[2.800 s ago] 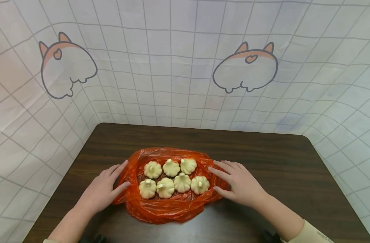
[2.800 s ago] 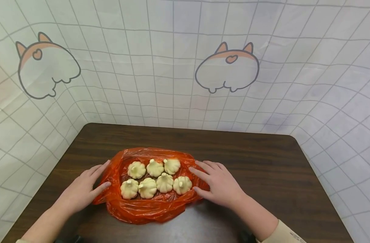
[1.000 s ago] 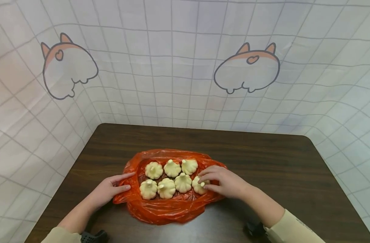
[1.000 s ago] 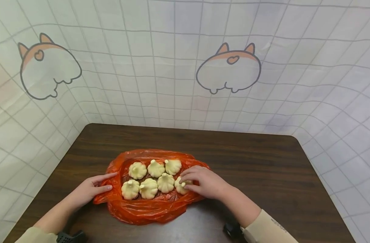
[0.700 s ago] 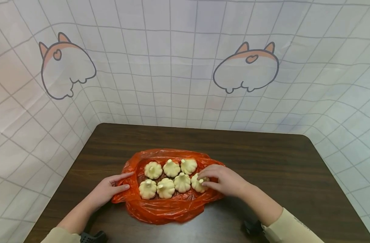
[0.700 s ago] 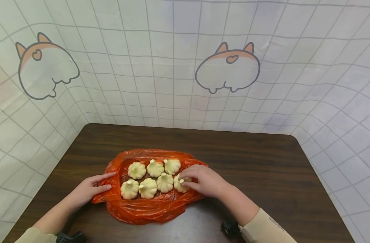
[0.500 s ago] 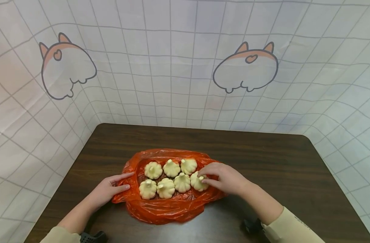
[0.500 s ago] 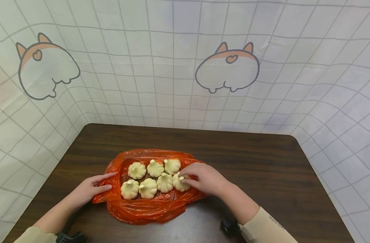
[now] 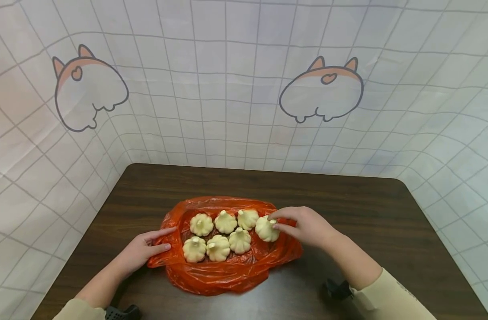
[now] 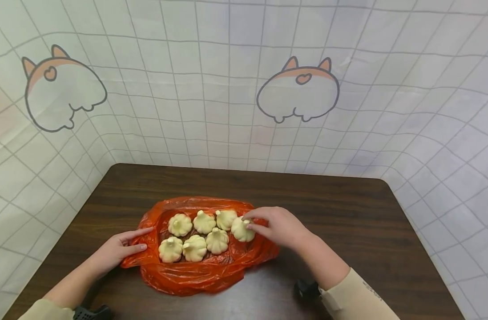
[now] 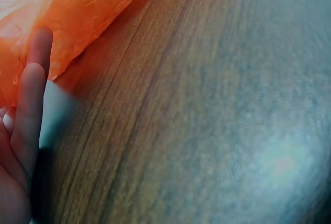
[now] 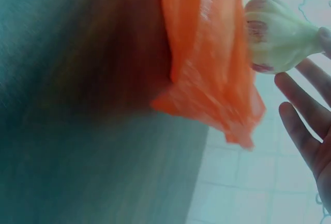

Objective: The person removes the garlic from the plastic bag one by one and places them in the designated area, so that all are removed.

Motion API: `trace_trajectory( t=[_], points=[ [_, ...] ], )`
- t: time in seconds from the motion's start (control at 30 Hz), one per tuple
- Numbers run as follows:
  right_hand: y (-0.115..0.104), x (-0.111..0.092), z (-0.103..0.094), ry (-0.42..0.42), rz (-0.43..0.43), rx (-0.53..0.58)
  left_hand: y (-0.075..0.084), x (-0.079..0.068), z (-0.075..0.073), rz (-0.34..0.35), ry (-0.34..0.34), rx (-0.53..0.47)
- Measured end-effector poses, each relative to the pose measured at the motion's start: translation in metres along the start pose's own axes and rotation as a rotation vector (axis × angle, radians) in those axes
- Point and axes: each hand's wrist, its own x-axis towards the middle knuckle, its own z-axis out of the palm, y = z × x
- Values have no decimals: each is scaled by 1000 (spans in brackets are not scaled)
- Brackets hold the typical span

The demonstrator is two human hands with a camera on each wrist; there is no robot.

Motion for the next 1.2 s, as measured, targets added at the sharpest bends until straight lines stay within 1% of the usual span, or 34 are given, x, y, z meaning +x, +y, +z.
trace_trajectory(
  t=[0.23,0.47,0.63,0.9,1.2],
  points=[
    [7,-4,-26,63,92,7,-1,0,-1,5,-1,3],
    [24,-16,-51,148,175,-45,-2,1,-1,8,-3,3],
    [37,-26,-62,171,219,-61,-2,1,-1,3,-2,11],
    [59,-29,-62,133,275,-59,-3,1,-3,-2,2,16],
    [85,-32,-50,70,328,-175,-3,0,-2,1,0,16]
  ],
)
